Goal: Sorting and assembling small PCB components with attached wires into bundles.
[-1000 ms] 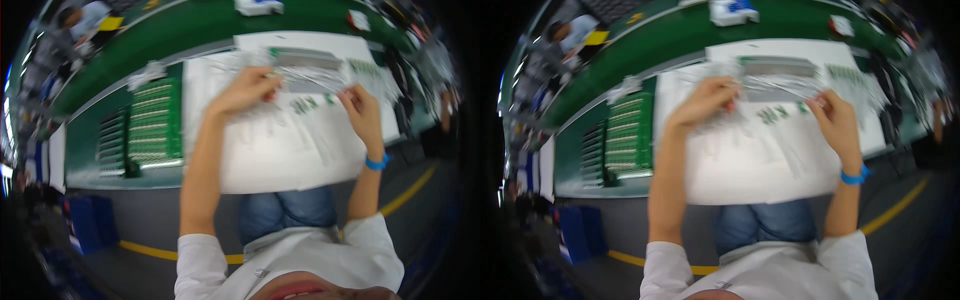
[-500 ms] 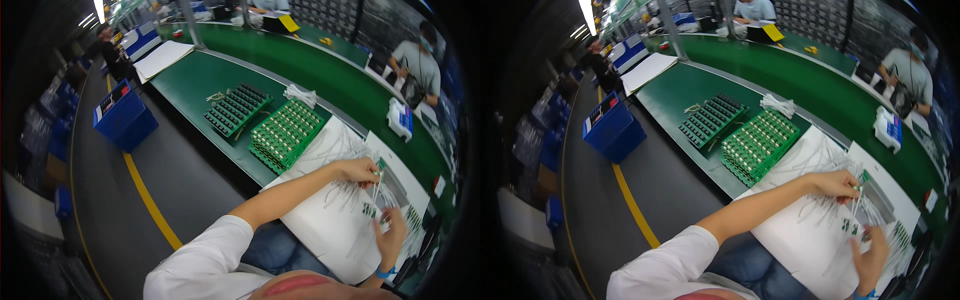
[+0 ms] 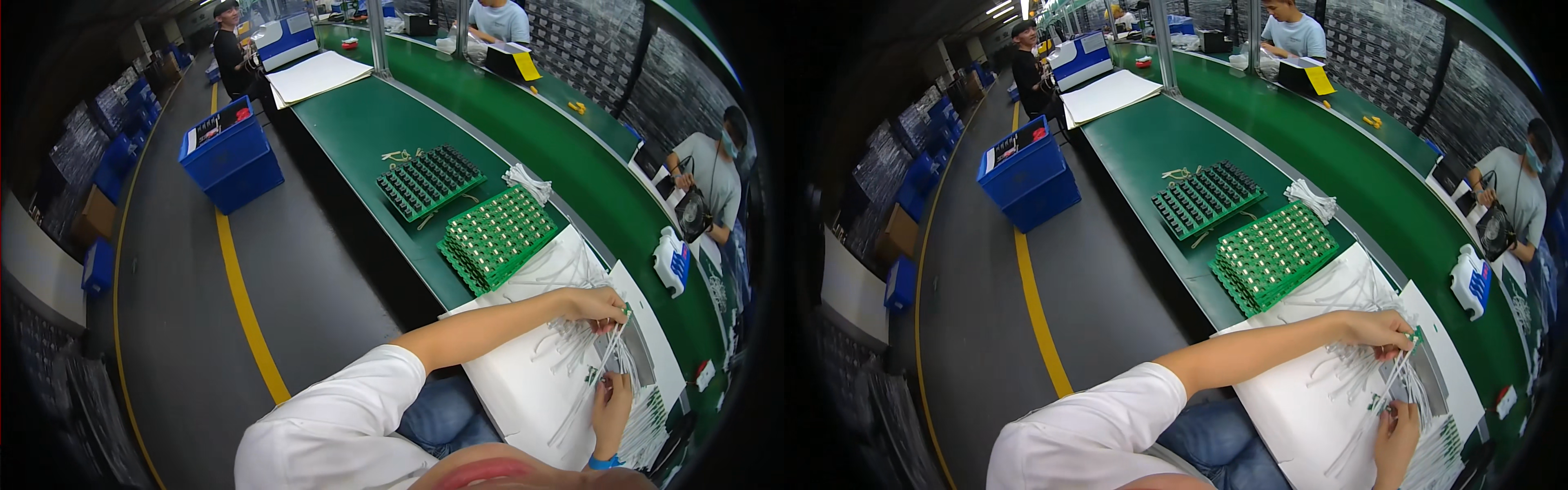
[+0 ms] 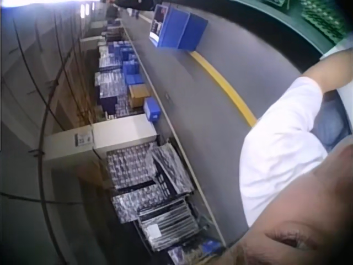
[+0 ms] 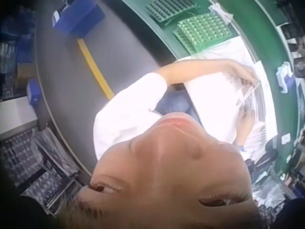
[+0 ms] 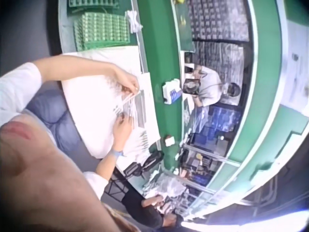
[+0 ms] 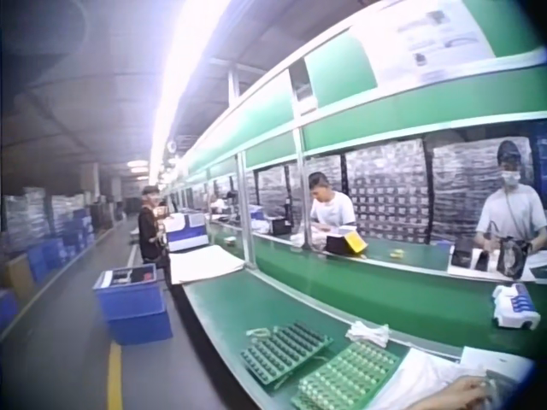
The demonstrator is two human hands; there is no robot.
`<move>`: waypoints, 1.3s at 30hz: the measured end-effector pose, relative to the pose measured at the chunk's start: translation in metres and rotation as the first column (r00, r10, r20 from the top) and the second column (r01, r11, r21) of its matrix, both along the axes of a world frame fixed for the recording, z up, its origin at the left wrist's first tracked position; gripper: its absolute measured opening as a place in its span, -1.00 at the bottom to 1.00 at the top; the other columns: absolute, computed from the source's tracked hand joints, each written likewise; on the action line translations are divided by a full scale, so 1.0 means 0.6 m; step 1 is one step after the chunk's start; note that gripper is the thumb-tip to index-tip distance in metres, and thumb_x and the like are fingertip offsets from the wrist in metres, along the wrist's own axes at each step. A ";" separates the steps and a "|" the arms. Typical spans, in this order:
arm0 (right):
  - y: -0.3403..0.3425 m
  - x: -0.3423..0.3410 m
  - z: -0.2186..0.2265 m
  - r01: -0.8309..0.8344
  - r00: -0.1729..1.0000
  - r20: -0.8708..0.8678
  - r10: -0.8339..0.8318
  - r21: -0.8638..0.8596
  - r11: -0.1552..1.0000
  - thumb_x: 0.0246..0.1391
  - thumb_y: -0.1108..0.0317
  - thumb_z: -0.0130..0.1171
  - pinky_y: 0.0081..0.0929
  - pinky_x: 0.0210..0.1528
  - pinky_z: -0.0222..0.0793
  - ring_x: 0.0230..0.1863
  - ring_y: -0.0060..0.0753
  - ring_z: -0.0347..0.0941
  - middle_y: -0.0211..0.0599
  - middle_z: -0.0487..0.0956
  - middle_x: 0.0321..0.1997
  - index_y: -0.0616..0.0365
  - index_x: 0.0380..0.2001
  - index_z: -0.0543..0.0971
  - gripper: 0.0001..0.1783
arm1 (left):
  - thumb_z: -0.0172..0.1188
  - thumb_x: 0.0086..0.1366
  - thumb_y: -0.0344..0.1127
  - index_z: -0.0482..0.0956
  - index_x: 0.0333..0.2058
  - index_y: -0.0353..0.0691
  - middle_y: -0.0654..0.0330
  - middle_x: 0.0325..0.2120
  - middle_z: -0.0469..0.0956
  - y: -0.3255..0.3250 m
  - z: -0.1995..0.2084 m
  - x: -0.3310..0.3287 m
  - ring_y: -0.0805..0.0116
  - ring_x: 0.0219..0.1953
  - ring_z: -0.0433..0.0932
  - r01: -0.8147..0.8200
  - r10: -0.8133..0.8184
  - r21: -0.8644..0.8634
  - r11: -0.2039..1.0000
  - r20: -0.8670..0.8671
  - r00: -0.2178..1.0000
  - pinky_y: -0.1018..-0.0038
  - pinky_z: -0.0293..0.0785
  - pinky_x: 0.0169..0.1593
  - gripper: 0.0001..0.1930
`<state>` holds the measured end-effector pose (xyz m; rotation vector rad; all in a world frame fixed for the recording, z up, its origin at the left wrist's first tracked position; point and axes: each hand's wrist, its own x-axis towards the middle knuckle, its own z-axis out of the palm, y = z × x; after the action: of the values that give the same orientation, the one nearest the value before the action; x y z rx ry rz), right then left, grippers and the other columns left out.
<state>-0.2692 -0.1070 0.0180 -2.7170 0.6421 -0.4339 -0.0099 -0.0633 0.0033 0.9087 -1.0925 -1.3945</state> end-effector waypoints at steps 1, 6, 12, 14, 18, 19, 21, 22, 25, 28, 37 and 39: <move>0.000 0.003 -0.003 0.010 1.000 0.017 -0.011 0.013 1.000 0.02 0.54 0.13 -0.30 -0.36 0.31 -0.39 -0.07 0.41 -0.08 0.41 -0.33 0.29 -0.21 0.49 -0.78 | 0.11 0.33 -0.24 0.51 -0.46 -0.17 0.34 -0.63 0.48 0.001 -0.001 0.001 0.59 -0.57 0.45 -0.007 0.007 -0.001 1.000 0.002 1.000 0.59 0.39 -0.48 -0.80; 0.012 0.011 0.002 0.036 0.999 0.033 -0.039 0.065 0.997 -0.01 0.59 0.10 -0.36 -0.36 0.32 -0.38 -0.14 0.42 -0.11 0.40 -0.33 0.29 -0.19 0.48 -0.76 | 0.13 0.32 -0.24 0.50 -0.44 -0.19 0.33 -0.63 0.47 -0.001 -0.003 0.008 0.58 -0.58 0.46 0.006 -0.008 -0.041 0.999 -0.042 0.999 0.58 0.39 -0.49 -0.81; 0.004 0.006 -0.006 0.039 0.998 -0.044 -0.037 0.057 0.998 -0.03 0.63 0.00 -0.37 -0.39 0.28 -0.42 -0.12 0.36 -0.08 0.39 -0.33 0.35 -0.22 0.47 -0.76 | 0.15 0.33 -0.24 0.51 -0.45 -0.21 0.32 -0.64 0.47 0.006 -0.001 0.003 0.57 -0.60 0.45 -0.014 0.012 -0.032 0.999 -0.062 0.998 0.59 0.37 -0.50 -0.79; 0.002 0.005 -0.019 -0.015 0.994 0.108 0.010 0.045 0.999 0.00 0.62 0.03 -0.39 -0.40 0.25 -0.44 -0.18 0.33 -0.11 0.38 -0.35 0.35 -0.23 0.46 -0.79 | 0.15 0.33 -0.23 0.51 -0.44 -0.22 0.32 -0.64 0.47 0.008 -0.001 0.002 0.57 -0.60 0.44 -0.030 0.028 -0.031 0.999 -0.060 0.998 0.60 0.37 -0.50 -0.79; 0.000 0.002 -0.019 0.058 0.995 0.069 -0.067 0.122 0.991 -0.01 0.61 0.12 -0.42 -0.39 0.24 -0.44 -0.24 0.32 -0.16 0.38 -0.38 0.32 -0.29 0.46 -0.84 | 0.16 0.34 -0.21 0.54 -0.43 -0.22 0.31 -0.65 0.47 0.009 0.002 0.008 0.57 -0.60 0.45 -0.034 0.032 -0.037 0.999 -0.073 0.997 0.59 0.37 -0.51 -0.77; -0.005 -0.002 -0.021 0.077 0.996 0.033 -0.081 0.105 0.991 0.01 0.59 0.14 -0.42 -0.39 0.25 -0.44 -0.24 0.32 -0.16 0.38 -0.39 0.32 -0.32 0.45 -0.86 | 0.16 0.34 -0.21 0.54 -0.43 -0.22 0.31 -0.63 0.48 0.008 0.002 0.008 0.57 -0.59 0.46 -0.019 0.016 -0.033 0.999 -0.109 0.994 0.58 0.37 -0.51 -0.78; -0.006 -0.008 -0.021 0.109 0.994 -0.005 -0.109 0.085 0.990 0.02 0.57 0.16 -0.42 -0.39 0.26 -0.44 -0.24 0.32 -0.15 0.37 -0.40 0.33 -0.35 0.44 -0.87 | 0.16 0.34 -0.21 0.54 -0.43 -0.22 0.30 -0.61 0.49 0.006 0.005 0.006 0.56 -0.58 0.46 0.009 -0.014 -0.032 0.999 -0.147 0.989 0.57 0.38 -0.51 -0.78; -0.003 -0.005 -0.021 0.127 0.991 0.018 -0.129 0.085 0.988 0.03 0.56 0.17 -0.42 -0.39 0.26 -0.44 -0.24 0.33 -0.14 0.38 -0.41 0.33 -0.37 0.43 -0.87 | 0.16 0.34 -0.21 0.54 -0.42 -0.22 0.30 -0.59 0.50 0.007 0.008 0.004 0.56 -0.58 0.47 0.016 -0.019 -0.017 1.000 -0.172 0.985 0.56 0.38 -0.50 -0.78; 0.002 0.003 -0.018 0.157 0.984 0.074 -0.164 0.084 0.984 0.02 0.55 0.19 -0.41 -0.40 0.27 -0.45 -0.24 0.33 -0.13 0.39 -0.42 0.32 -0.40 0.42 -0.86 | 0.16 0.33 -0.19 0.53 -0.40 -0.20 0.30 -0.52 0.51 0.006 0.016 0.006 0.56 -0.53 0.46 0.063 -0.064 -0.011 0.998 -0.201 0.977 0.56 0.38 -0.45 -0.78; 0.000 0.013 -0.022 0.168 0.978 0.102 -0.183 0.136 0.976 -0.02 0.56 0.22 -0.40 -0.41 0.27 -0.48 -0.23 0.33 -0.14 0.40 -0.48 0.30 -0.41 0.42 -0.84 | 0.18 0.32 -0.12 0.53 -0.38 -0.12 0.37 -0.44 0.52 0.016 0.017 0.011 0.61 -0.43 0.44 0.026 -0.011 0.054 0.998 -0.251 0.968 0.59 0.39 -0.34 -0.79; 0.005 -0.001 -0.031 0.155 0.961 0.215 -0.175 0.106 0.982 -0.11 0.58 0.26 -0.40 -0.46 0.28 -0.56 -0.31 0.36 -0.18 0.43 -0.50 0.29 -0.47 0.46 -0.84 | 0.12 0.36 -0.15 0.45 -0.37 -0.15 0.32 -0.47 0.48 0.009 0.001 0.005 0.50 -0.45 0.45 0.041 -0.016 0.069 0.997 -0.323 0.946 0.50 0.42 -0.33 -0.78; 0.006 -0.004 -0.026 0.165 0.951 0.245 -0.188 0.112 0.980 -0.10 0.58 0.26 -0.42 -0.45 0.30 -0.55 -0.33 0.38 -0.19 0.45 -0.50 0.29 -0.47 0.46 -0.85 | 0.10 0.37 -0.15 0.43 -0.38 -0.15 0.31 -0.48 0.47 0.005 -0.002 0.009 0.49 -0.46 0.45 0.091 -0.076 0.024 0.996 -0.372 0.925 0.49 0.42 -0.34 -0.78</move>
<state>-0.2716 -0.1032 0.0023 -2.4707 0.8133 -0.7641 -0.0045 -0.0601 0.0022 0.5970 -0.8231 -1.5874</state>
